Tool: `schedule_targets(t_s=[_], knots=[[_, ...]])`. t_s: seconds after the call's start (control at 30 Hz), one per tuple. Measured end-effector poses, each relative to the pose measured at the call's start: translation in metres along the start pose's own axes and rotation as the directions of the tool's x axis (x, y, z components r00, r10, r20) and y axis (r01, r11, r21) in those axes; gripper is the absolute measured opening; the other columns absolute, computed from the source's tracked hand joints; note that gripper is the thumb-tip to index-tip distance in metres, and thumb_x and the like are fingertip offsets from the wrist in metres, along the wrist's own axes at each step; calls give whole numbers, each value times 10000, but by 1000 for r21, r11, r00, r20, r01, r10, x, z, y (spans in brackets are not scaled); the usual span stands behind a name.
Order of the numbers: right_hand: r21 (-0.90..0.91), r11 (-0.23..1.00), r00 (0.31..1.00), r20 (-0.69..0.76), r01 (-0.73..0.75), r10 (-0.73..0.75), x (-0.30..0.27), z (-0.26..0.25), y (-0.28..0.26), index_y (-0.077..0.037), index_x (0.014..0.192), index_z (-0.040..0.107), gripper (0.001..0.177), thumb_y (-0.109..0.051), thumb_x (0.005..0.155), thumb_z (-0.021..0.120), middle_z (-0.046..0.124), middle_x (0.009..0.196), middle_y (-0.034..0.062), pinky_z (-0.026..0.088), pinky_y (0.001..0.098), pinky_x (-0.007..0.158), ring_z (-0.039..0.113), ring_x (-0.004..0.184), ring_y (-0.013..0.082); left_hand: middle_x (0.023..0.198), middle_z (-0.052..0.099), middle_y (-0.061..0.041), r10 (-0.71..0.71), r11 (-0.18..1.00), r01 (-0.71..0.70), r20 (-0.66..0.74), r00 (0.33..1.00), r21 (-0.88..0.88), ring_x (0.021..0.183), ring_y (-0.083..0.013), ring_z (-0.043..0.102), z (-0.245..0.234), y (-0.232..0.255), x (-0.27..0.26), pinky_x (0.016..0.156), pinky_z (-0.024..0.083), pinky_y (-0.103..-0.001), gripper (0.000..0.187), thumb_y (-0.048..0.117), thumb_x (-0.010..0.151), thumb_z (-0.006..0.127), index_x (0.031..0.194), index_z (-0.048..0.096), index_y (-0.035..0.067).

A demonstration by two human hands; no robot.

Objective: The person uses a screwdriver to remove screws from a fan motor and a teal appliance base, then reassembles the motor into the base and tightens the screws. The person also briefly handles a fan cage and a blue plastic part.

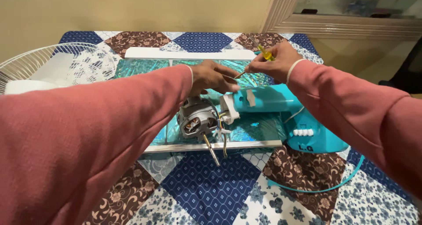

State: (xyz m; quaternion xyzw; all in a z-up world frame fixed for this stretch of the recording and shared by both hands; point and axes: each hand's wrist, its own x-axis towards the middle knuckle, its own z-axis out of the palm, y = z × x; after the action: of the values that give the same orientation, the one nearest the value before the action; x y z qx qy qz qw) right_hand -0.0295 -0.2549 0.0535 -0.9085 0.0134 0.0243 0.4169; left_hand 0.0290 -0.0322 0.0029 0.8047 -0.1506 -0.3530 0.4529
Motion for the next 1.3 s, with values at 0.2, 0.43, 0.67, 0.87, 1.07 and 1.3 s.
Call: schedule_targets(t_s=[0.2, 0.43, 0.67, 0.87, 1.07, 1.3], knots=[[38, 993, 993, 0, -114, 114, 4, 5, 17, -118, 887, 843, 191, -286, 824, 779, 544, 593, -6, 379, 284, 396, 420, 439, 102, 1011, 828, -78, 313, 933, -255, -228, 922, 254, 869, -230, 780, 1, -28, 39, 798, 640, -397, 300, 152, 836, 751, 1124, 826, 193], [123, 983, 988, 90, -135, 124, 16, 8, 33, -81, 852, 806, 159, -230, 803, 779, 793, 835, 16, 411, 265, 394, 509, 446, 71, 950, 800, -94, 483, 713, -350, -63, 873, 608, 891, -250, 757, 19, -33, 60, 833, 586, -396, 448, 40, 793, 672, 1150, 796, 281], [291, 950, 993, 64, -116, 101, 17, 12, 48, -3, 790, 739, 164, -164, 818, 726, 777, 782, 97, 366, 279, 352, 443, 387, 98, 1026, 789, -78, 631, 438, -541, 183, 754, 718, 992, -306, 735, 18, -28, 58, 837, 583, -444, 442, 31, 743, 682, 1093, 822, 261], [186, 977, 994, 0, -108, 110, 16, 10, 56, -6, 745, 691, 157, -142, 787, 759, 646, 613, 70, 382, 287, 363, 494, 387, 122, 988, 792, -47, 532, 546, -429, 98, 841, 720, 954, -280, 737, 19, -17, 40, 793, 580, -453, 356, 74, 735, 723, 1042, 820, 227], [236, 971, 999, 10, -45, 44, 15, 11, 63, -22, 749, 710, 137, -144, 789, 757, 650, 609, 62, 367, 289, 356, 489, 381, 117, 919, 780, -64, 577, 540, -457, 85, 812, 707, 885, -295, 738, 22, -18, 45, 757, 576, -442, 203, 130, 779, 761, 966, 825, 175], [268, 957, 992, -22, -112, 122, 17, 11, 64, -15, 770, 720, 103, -107, 775, 765, 616, 600, 52, 375, 297, 352, 458, 385, 116, 847, 785, -96, 587, 635, -492, 43, 809, 595, 830, -277, 760, 16, -35, 66, 759, 585, -416, 352, 12, 694, 676, 968, 831, 168]])
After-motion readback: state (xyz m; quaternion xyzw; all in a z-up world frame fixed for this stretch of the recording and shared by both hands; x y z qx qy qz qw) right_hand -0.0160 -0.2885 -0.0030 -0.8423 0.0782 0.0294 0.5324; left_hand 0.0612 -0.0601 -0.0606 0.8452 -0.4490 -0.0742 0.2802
